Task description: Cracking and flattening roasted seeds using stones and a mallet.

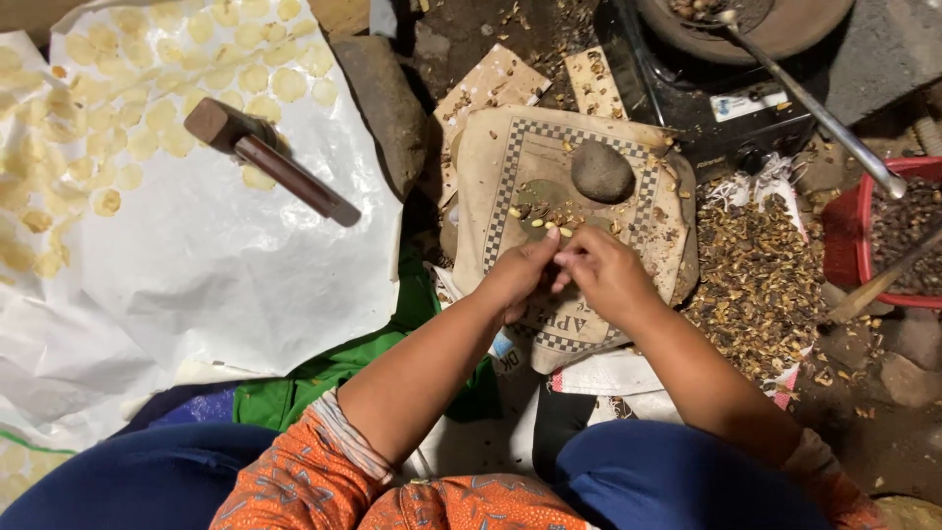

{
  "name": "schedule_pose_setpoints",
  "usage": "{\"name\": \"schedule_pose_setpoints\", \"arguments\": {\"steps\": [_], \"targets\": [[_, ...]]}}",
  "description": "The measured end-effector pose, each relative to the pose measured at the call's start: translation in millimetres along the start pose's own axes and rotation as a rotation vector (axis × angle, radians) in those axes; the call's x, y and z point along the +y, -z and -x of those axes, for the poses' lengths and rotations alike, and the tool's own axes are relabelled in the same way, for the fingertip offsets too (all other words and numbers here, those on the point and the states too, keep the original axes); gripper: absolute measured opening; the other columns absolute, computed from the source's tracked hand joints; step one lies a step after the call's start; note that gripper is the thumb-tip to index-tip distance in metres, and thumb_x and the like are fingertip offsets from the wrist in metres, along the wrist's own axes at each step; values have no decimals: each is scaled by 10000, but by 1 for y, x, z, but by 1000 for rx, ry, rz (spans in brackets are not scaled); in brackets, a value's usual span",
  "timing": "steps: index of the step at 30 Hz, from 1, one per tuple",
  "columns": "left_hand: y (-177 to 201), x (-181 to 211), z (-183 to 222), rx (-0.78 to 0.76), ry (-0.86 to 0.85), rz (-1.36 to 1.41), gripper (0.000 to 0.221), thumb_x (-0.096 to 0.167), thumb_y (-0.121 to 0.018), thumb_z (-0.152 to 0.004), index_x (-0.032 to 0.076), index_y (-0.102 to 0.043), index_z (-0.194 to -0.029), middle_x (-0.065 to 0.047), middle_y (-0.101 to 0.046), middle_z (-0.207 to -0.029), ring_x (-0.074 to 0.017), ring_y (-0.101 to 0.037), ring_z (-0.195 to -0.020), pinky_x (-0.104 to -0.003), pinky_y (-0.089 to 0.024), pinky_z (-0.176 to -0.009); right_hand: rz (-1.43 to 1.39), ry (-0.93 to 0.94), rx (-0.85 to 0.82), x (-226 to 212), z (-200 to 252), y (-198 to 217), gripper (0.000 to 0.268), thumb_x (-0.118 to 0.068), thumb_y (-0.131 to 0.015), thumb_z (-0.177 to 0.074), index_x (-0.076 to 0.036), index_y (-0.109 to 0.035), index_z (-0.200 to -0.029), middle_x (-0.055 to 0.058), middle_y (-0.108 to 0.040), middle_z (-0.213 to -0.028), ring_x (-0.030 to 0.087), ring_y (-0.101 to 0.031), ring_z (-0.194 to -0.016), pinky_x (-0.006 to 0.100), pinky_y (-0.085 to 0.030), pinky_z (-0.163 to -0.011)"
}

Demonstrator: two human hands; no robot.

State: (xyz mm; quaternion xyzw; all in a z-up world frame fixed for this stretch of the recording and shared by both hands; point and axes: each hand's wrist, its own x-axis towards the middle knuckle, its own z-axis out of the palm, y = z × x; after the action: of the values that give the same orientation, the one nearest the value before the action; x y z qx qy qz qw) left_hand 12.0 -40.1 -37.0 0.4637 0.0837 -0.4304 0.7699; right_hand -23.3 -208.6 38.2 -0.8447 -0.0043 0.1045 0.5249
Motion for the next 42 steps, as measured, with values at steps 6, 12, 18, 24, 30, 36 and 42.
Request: {"name": "schedule_pose_setpoints", "arguments": {"steps": [6, 12, 18, 24, 30, 36, 42], "targets": [[-12, 13, 12, -17, -99, 79, 217, 238, -655, -989, 58, -707, -1098, 5, -724, -985, -64, -668, -890, -215, -553, -841, -77, 20, 61, 53, -5, -6, 309, -281, -552, -1075, -27, -727, -1094, 44, -722, -798, 128, -671, -698, 255, -515, -631], [5, 17, 18, -93, -112, -296, 146, 112, -726, -954, 16, -677, -1053, -85, -738, -955, -117, -694, -816, -246, -580, -766, -614, -353, -261, 61, -1, -3, 381, -358, -487, -1079, -45, -683, -985, -44, -404, -603, 82, -305, -495, 249, -257, -445], [40, 8, 22, -341, 93, -35, 156, 73, -689, -987, 4, -654, -1123, -72, -702, -1040, -138, -718, -934, -253, -588, -862, -671, -418, -452, 73, 6, 11, 392, -365, -494, -1092, -57, -580, -867, -4, -453, -653, 97, -363, -513, 260, -310, -441], [66, 42, 29, -137, 28, -115, 206, 138, -594, -1009, 61, -684, -1177, -26, -661, -931, -86, -629, -765, -207, -546, -709, 404, -42, 51, 39, -19, 7, 213, -122, -663, -937, -31, -653, -1129, 137, -657, -1042, 255, -696, -839, 400, -559, -775], [73, 56, 44, -105, 32, 305, 332, 329, -567, -1073, 66, -593, -873, -17, -548, -701, -48, -414, -438, -159, -340, -332, 640, 91, 51, 24, -42, -12, 215, -142, -736, -915, 30, -660, -1021, 231, -673, -1101, 382, -687, -957, 457, -566, -846], [90, 57, 45, -15, 4, 623, 255, 271, -535, -1074, 72, -595, -928, -110, -667, -862, -31, -445, -510, -137, -325, -350, 433, -63, -43, 2, -31, -10, 213, -122, -700, -919, -9, -647, -1091, 205, -674, -1099, 357, -691, -940, 471, -565, -855], [66, 73, 47, -85, -70, 661, 236, 264, -542, -1025, 70, -614, -913, -78, -684, -860, -77, -501, -579, -151, -373, -357, 449, -89, -90, 7, -38, -20, 188, -136, -669, -914, -49, -660, -1081, 191, -671, -1149, 350, -698, -973, 477, -589, -842]]}}
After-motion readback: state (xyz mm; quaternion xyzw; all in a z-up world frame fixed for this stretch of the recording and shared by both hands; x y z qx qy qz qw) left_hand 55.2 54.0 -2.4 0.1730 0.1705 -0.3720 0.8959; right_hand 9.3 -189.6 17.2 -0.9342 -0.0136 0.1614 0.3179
